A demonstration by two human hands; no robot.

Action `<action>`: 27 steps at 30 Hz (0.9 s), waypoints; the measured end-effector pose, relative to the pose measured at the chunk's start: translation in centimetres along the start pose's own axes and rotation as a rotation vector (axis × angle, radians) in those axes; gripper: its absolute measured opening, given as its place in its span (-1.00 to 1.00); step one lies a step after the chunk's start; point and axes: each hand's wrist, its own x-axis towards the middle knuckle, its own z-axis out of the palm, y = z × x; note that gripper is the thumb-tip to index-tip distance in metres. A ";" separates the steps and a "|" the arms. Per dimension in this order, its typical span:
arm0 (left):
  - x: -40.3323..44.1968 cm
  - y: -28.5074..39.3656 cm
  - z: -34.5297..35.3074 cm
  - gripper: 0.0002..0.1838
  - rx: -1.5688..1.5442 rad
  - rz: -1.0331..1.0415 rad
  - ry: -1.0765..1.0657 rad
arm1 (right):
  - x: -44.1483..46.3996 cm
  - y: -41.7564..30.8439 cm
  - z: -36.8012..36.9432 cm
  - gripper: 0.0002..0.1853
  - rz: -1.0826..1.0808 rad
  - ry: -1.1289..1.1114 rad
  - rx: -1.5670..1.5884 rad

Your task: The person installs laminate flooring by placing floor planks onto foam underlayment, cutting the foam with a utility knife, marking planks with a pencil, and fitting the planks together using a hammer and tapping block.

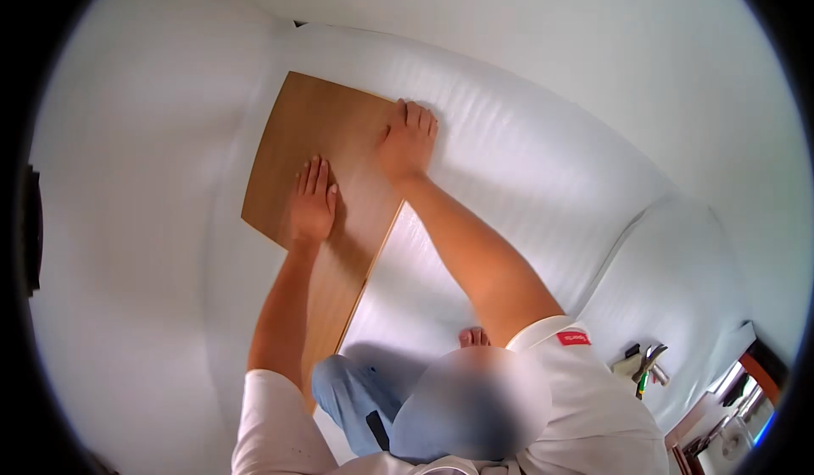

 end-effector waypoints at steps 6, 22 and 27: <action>-20.2 3.7 -4.9 -0.34 -0.176 -0.478 -0.046 | 2.1 5.4 -3.0 -0.54 -0.041 -0.264 0.015; -35.9 6.5 -6.5 0.07 -0.129 -1.080 -0.404 | 2.6 7.4 -4.0 -0.73 0.097 -0.647 0.155; -34.5 6.7 -7.2 0.13 -0.130 -0.829 -0.298 | 3.2 6.6 -4.9 -0.76 0.114 -0.639 0.018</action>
